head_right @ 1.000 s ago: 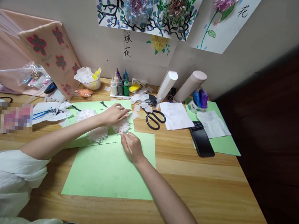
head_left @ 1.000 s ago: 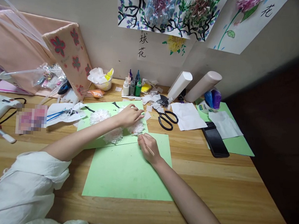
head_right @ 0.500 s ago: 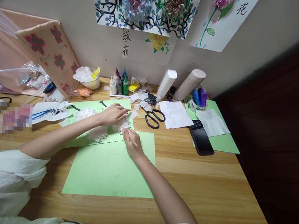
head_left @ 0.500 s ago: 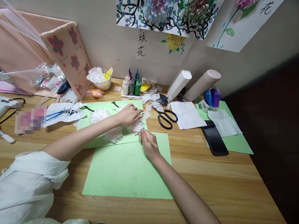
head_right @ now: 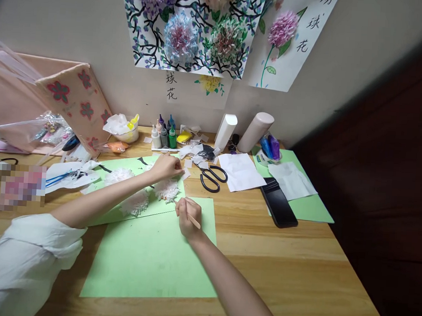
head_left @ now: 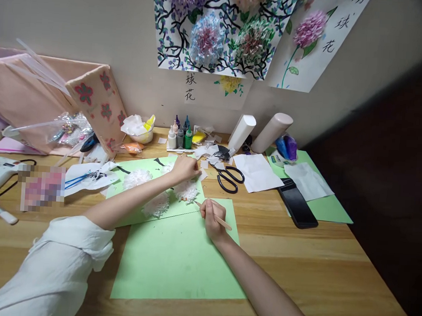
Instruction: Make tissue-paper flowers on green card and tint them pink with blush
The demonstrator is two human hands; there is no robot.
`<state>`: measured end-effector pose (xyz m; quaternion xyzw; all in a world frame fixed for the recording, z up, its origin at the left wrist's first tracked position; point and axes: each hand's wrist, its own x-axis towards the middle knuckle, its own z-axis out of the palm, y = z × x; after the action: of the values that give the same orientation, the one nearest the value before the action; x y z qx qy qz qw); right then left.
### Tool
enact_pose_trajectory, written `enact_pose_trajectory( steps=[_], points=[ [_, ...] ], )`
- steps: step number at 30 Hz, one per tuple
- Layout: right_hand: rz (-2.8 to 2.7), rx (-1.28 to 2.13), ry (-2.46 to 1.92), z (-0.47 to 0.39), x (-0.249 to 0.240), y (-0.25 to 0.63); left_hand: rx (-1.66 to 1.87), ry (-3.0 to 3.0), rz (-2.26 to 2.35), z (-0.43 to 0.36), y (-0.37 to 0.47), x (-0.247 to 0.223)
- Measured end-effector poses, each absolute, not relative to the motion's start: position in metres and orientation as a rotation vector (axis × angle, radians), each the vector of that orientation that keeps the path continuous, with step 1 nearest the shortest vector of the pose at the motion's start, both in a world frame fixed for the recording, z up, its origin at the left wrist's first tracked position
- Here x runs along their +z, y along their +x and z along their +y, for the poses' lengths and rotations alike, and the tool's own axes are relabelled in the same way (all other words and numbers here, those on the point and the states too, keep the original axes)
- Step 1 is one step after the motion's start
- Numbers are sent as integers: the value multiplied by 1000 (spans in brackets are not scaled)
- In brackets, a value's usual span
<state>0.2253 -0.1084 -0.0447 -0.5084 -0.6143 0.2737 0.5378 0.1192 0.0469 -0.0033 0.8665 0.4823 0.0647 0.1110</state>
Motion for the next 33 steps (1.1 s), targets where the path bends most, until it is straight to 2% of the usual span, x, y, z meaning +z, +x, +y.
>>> enact_pose_trajectory(
  steps=[5, 9, 14, 23, 26, 30, 33],
  points=[
    [-1434, 685, -1215, -107, -46, 228, 170, 2370, 1373, 50, 120, -4],
    [-1478, 702, -1189, -108, -43, 228, 175, 2200, 1310, 43, 96, 18],
    [-1478, 700, -1155, -108, -42, 228, 133, 1876, 978, 6, 59, 40],
    [-1559, 691, -1027, -110, -43, 225, 99, 2437, 1261, -29, 62, 21],
    [-1615, 677, -1003, -113, -41, 224, 113, 2426, 1232, -28, 62, 25],
    [-1480, 604, -946, -118, -42, 225, -5, 2195, 956, -28, 56, 31],
    [-1440, 600, -930, -119, -42, 225, -42, 2231, 1007, -28, 55, 30]
  ],
)
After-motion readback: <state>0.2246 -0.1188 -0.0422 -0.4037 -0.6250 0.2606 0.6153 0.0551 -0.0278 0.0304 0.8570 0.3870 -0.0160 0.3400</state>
